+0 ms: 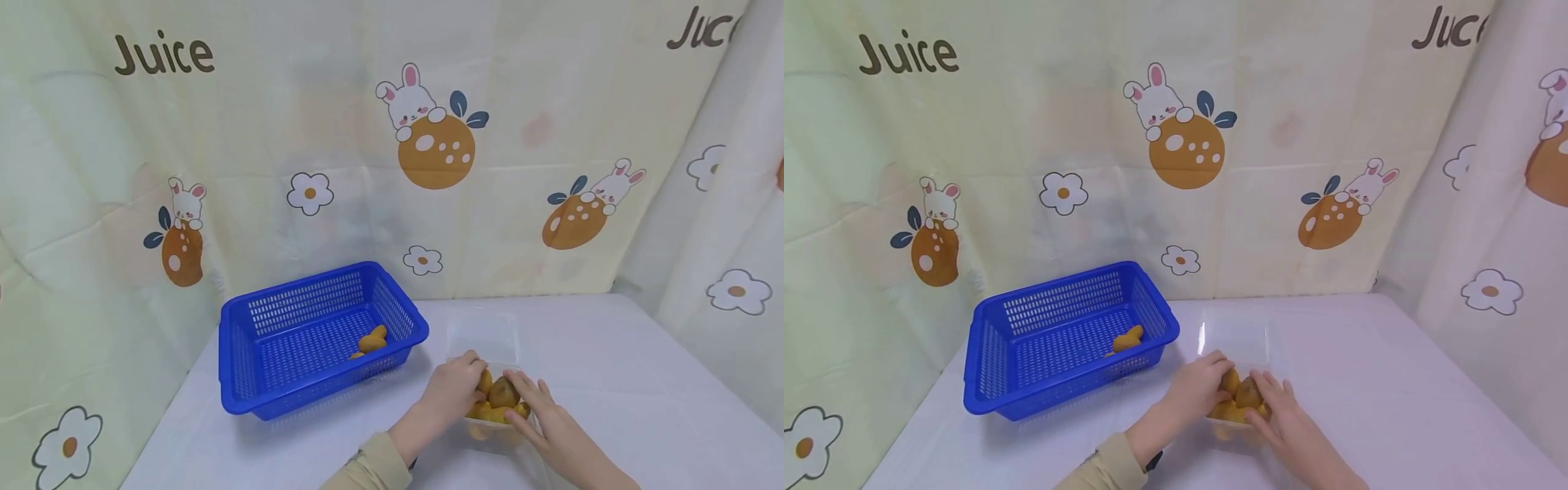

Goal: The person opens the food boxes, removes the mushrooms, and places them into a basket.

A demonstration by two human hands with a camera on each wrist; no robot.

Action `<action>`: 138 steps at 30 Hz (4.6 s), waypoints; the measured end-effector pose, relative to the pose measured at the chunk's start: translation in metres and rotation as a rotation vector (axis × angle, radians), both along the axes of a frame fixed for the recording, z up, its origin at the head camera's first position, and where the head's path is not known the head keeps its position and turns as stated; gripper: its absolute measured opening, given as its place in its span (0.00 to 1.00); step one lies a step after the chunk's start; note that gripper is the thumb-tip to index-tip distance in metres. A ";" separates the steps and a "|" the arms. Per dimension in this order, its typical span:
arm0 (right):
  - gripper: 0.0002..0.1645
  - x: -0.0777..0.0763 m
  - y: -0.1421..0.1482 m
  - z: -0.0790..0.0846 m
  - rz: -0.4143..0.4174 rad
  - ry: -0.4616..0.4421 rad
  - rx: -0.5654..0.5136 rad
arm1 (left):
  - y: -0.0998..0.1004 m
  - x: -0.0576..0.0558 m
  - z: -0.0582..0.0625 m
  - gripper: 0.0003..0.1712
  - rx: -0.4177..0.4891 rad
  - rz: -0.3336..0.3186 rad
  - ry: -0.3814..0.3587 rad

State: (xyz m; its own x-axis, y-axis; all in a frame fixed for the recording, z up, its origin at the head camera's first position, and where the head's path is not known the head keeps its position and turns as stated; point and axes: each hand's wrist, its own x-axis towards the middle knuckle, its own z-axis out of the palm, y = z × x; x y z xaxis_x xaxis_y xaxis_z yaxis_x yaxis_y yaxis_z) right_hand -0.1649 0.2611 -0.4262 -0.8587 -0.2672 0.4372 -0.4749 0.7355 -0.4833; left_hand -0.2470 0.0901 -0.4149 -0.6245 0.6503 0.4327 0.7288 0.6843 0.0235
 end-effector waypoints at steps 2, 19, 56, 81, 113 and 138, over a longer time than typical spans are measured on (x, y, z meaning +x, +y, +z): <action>0.35 0.000 0.000 0.000 -0.004 -0.003 0.000 | 0.002 0.000 0.000 0.22 -0.032 0.013 0.022; 0.34 0.000 -0.002 0.002 0.009 0.014 0.000 | 0.005 0.000 -0.002 0.22 0.156 0.057 -0.152; 0.35 0.001 -0.001 0.000 0.001 0.019 0.002 | 0.008 0.009 0.000 0.19 0.185 0.191 -0.222; 0.34 0.000 -0.001 0.004 -0.034 -0.119 -0.025 | -0.008 0.009 0.013 0.20 0.453 0.164 -0.238; 0.35 0.000 0.000 0.003 -0.014 -0.126 -0.038 | -0.095 -0.027 0.041 0.19 0.936 0.286 -0.126; 0.35 0.003 -0.002 0.006 -0.045 -0.164 -0.019 | -0.103 -0.034 0.030 0.23 0.893 0.356 -0.193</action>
State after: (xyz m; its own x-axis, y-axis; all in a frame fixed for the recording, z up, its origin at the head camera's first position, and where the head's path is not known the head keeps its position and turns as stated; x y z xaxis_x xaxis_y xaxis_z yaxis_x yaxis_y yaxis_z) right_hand -0.1622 0.2591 -0.4199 -0.9300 -0.2200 0.2945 -0.3552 0.7445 -0.5654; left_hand -0.2813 -0.0124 -0.3847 -0.8325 -0.1068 0.5437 0.4123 0.5360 0.7367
